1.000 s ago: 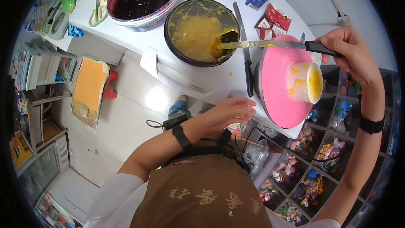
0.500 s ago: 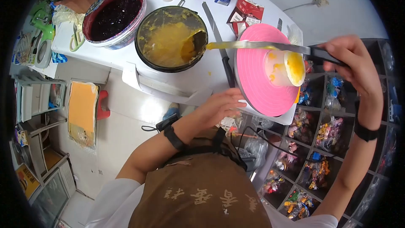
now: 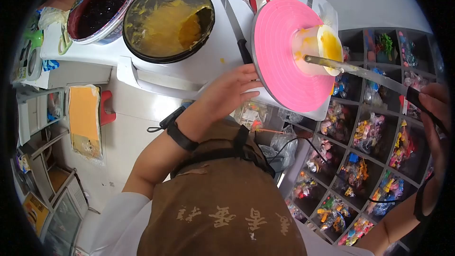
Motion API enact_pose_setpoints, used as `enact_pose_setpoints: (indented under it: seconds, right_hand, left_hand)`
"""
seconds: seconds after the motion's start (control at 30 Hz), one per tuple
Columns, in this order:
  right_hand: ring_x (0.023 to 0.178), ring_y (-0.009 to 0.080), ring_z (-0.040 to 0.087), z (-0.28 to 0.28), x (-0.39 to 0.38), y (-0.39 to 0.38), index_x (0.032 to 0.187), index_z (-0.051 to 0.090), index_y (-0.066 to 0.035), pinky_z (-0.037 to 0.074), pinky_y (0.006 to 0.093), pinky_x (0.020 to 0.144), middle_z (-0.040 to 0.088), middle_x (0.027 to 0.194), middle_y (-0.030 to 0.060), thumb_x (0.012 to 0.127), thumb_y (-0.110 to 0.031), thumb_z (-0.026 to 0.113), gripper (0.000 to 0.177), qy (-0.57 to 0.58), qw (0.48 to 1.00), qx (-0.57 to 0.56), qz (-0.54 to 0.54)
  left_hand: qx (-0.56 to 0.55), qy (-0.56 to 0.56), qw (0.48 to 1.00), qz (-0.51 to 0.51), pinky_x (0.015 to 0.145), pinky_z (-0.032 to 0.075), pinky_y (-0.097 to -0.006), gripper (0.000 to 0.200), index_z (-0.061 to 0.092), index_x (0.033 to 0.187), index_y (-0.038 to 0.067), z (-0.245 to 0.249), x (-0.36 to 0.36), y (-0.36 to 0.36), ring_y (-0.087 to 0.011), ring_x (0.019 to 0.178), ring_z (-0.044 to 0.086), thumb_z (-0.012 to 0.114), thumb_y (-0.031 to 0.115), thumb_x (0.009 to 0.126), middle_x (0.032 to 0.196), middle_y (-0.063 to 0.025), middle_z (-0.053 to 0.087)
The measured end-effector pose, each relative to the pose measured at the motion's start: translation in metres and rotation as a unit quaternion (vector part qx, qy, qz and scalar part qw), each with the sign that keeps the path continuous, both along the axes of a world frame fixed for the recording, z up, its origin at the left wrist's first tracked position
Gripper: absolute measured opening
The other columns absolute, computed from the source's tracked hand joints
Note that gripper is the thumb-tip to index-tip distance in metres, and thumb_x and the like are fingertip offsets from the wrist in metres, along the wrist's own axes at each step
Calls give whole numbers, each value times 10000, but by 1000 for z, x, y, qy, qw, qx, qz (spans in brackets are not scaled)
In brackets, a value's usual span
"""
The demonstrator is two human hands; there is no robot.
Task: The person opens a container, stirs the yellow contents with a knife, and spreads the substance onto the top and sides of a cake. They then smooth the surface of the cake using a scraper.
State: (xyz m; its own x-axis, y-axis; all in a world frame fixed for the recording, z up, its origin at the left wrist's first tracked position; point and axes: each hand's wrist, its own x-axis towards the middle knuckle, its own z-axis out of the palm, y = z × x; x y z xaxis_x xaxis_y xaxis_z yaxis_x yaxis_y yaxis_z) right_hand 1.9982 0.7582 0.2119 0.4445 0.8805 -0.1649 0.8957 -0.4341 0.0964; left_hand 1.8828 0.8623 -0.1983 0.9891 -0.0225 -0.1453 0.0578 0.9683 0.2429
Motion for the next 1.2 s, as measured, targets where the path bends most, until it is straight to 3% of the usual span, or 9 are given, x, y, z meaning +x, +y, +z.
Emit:
enact_pose_setpoints:
  seconds: [0.13, 0.2, 0.3, 0.57, 0.7, 0.77, 0.9, 0.97, 1.2]
  right_hand:
    - [727, 161, 604, -16, -25, 15, 929, 739, -7, 468, 260, 605, 702, 941, 96, 703, 61, 741, 236, 16, 978, 111, -173]
    - [721, 161, 599, -6, 10, 1, 911, 745, -20, 461, 258, 609, 703, 941, 88, 696, 62, 742, 231, -53, 974, -83, 204]
    - [719, 164, 598, -8, 13, 1, 907, 748, -33, 461, 265, 621, 704, 939, 84, 691, 62, 745, 236, -85, 969, -115, 199]
    - [704, 147, 585, -16, -28, 14, 894, 747, -27, 450, 252, 568, 703, 943, 79, 698, 68, 750, 217, 79, 932, 149, -320]
    - [725, 140, 593, -2, 18, 1, 905, 744, -17, 451, 232, 562, 699, 943, 80, 711, 81, 739, 217, -48, 978, -112, 167]
    - [743, 134, 602, -18, -7, 23, 911, 743, -15, 446, 220, 558, 696, 942, 79, 707, 90, 737, 230, 32, 975, 68, -209]
    - [770, 158, 627, -15, 26, -3, 889, 743, -24, 464, 240, 598, 696, 932, 85, 700, 73, 752, 213, 13, 991, -39, 131]
    - [915, 191, 619, 0, 30, -43, 1040, 662, -13, 476, 272, 779, 655, 1024, 119, 854, -44, 645, 189, -49, 991, -107, 58]
    - [496, 28, 440, -68, 19, -219, 1131, 644, -22, 319, 158, 451, 654, 809, 49, 959, -167, 563, 239, 201, 897, 217, -329]
  left_hand:
    - [-13, -8, 1000, -7, 969, 405, -323, 396, 505, 1285, 71, 1, 2, -1, -152, 1152, 518, 530, 214, 916, 1249, -32, 565]
    - [-8, -9, 1000, -6, 972, 407, -324, 378, 517, 1267, 75, 4, 2, 0, -150, 1143, 522, 535, 210, 914, 1230, -26, 573]
    - [-18, -1, 1000, 0, 983, 407, -339, 386, 512, 1276, 73, -1, 5, 1, -158, 1135, 524, 534, 205, 914, 1227, -33, 575]
    - [-39, 4, 999, 37, 1004, 401, -369, 416, 494, 1303, 57, 2, 6, 16, -184, 1138, 524, 529, 196, 912, 1256, -64, 561]
    - [-41, 7, 998, 44, 1011, 399, -377, 421, 494, 1308, 52, 4, 2, 17, -200, 1157, 521, 528, 195, 914, 1257, -76, 559]
    - [-38, 4, 998, 41, 1013, 399, -380, 417, 497, 1306, 50, 7, 1, 16, -205, 1160, 522, 526, 194, 915, 1257, -75, 558]
    - [-38, 8, 998, 41, 1011, 398, -373, 416, 496, 1309, 47, 3, -1, 13, -209, 1160, 525, 521, 187, 918, 1262, -75, 558]
    - [-32, -1, 999, 37, 1011, 396, -370, 417, 495, 1311, 44, 1, -1, 13, -210, 1161, 525, 519, 184, 919, 1265, -78, 558]
    - [-25, 13, 999, 23, 1030, 377, -383, 429, 481, 1321, 31, 4, -1, 9, -237, 1188, 512, 499, 196, 925, 1296, -113, 545]
